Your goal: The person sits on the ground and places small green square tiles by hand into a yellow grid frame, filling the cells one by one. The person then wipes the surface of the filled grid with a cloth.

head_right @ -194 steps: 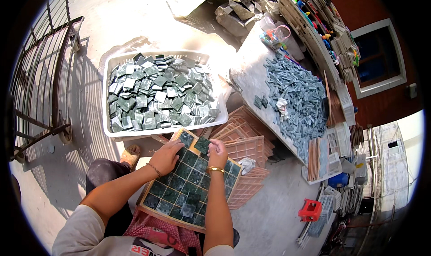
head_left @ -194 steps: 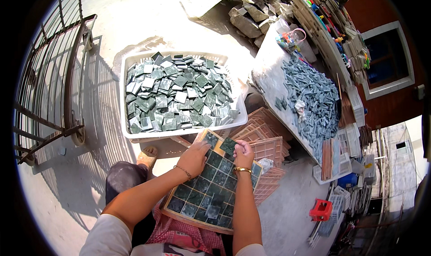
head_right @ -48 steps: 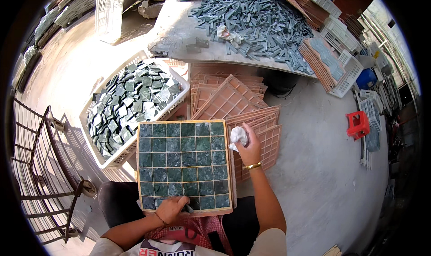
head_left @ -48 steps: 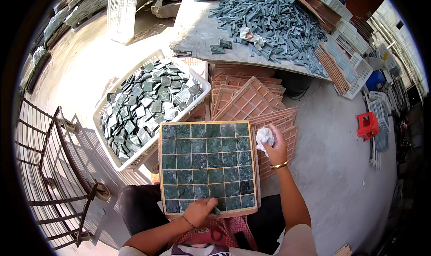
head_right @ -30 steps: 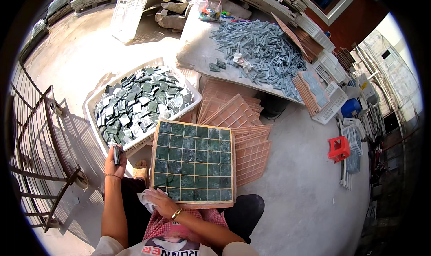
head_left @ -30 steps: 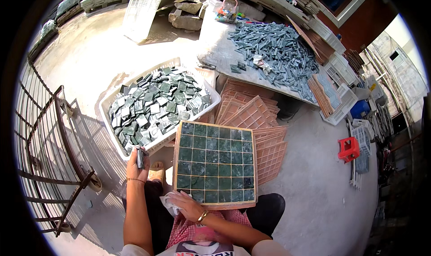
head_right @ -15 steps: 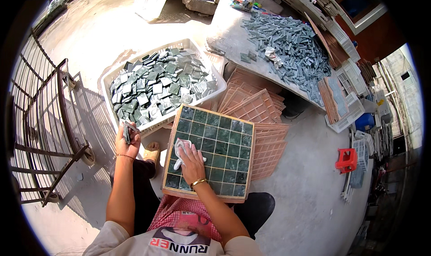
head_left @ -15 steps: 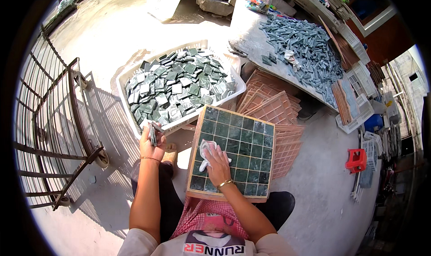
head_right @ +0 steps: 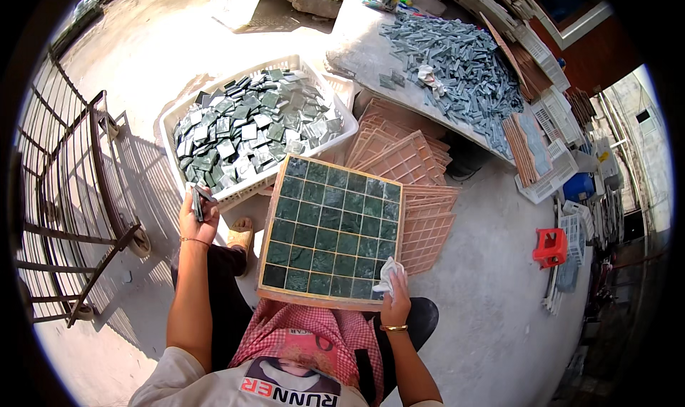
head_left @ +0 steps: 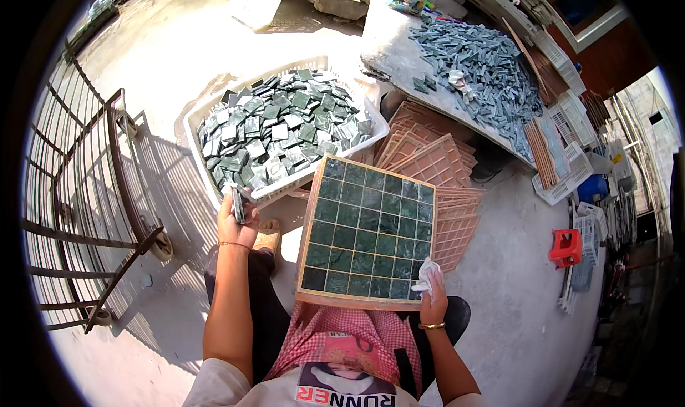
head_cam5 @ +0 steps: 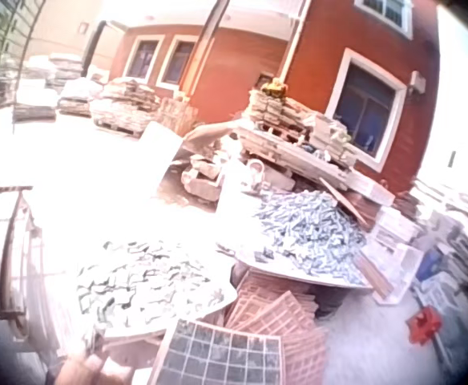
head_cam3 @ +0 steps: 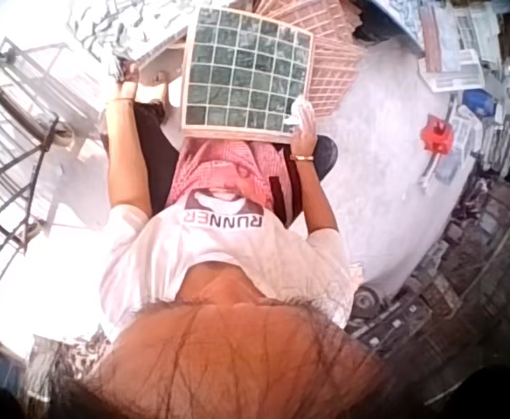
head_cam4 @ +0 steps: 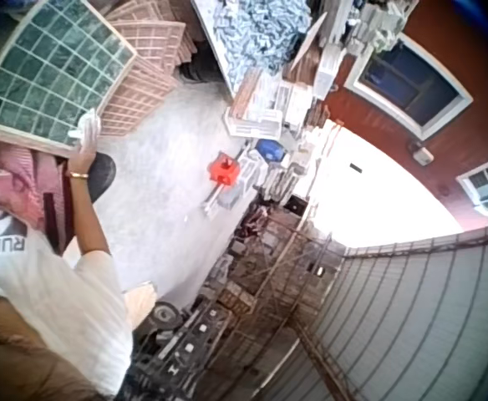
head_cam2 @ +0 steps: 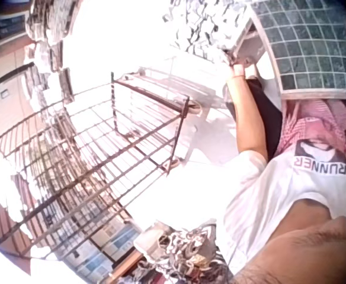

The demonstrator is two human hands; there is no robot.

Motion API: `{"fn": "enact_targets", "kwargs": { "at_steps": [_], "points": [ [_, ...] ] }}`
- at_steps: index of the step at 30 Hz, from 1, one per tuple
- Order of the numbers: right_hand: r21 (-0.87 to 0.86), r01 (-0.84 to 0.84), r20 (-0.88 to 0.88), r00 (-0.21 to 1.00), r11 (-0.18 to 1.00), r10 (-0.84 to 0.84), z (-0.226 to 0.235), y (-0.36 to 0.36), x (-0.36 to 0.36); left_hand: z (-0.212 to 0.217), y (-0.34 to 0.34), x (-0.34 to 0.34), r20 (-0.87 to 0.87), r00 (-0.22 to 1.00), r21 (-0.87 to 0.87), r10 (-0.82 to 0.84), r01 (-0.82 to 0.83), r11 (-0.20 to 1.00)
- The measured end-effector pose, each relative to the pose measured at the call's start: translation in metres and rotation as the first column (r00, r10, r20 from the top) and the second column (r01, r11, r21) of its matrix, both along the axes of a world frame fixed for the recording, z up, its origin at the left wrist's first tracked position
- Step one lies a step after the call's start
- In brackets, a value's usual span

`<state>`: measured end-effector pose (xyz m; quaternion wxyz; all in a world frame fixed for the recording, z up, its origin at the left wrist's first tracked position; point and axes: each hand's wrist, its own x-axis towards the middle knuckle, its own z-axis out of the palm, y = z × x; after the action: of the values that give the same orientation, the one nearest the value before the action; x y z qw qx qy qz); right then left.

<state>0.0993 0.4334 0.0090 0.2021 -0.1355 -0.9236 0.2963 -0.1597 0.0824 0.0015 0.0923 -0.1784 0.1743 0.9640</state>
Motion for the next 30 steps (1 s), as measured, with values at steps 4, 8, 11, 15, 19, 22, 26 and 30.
{"fn": "enact_targets", "kwargs": {
  "at_steps": [4,8,11,15,19,22,26,30],
  "points": [
    [0.255,-0.138,0.329,0.943,0.957,0.049,-0.023,-0.082,-0.035,-0.016,-0.016,-0.002,-0.028,1.000,0.028,-0.005,0.006,1.000],
    [0.091,-0.483,0.236,0.860,0.871,0.453,-0.024,-0.173,-0.062,-0.018,-0.009,-0.006,0.074,0.997,-0.108,0.032,-0.024,0.994],
    [0.083,-0.522,0.143,0.849,0.849,0.509,-0.032,-0.162,-0.061,-0.019,0.001,-0.010,0.001,1.000,-0.049,-0.006,0.006,0.999],
    [0.180,-0.306,0.221,0.939,0.935,0.265,-0.027,-0.093,-0.003,-0.031,-0.013,-0.011,-0.059,0.997,0.034,-0.042,0.044,0.998],
    [0.094,0.324,0.305,0.891,0.941,-0.337,-0.036,-0.022,0.032,-0.027,-0.009,-0.009,-0.049,0.999,0.010,-0.013,0.014,1.000],
    [-0.039,0.580,0.266,0.791,0.814,-0.551,-0.036,0.011,0.036,-0.025,-0.004,-0.009,-0.048,0.998,0.027,-0.028,0.029,0.999],
    [0.115,0.350,-0.096,0.935,0.930,-0.340,-0.012,-0.006,-0.004,-0.016,-0.008,-0.004,0.051,0.998,-0.029,0.031,-0.030,0.999],
    [0.156,-0.339,0.182,0.933,0.928,0.310,-0.007,-0.089,-0.055,-0.025,-0.011,-0.009,0.003,1.000,-0.044,0.020,-0.020,0.999]
  ]
}}
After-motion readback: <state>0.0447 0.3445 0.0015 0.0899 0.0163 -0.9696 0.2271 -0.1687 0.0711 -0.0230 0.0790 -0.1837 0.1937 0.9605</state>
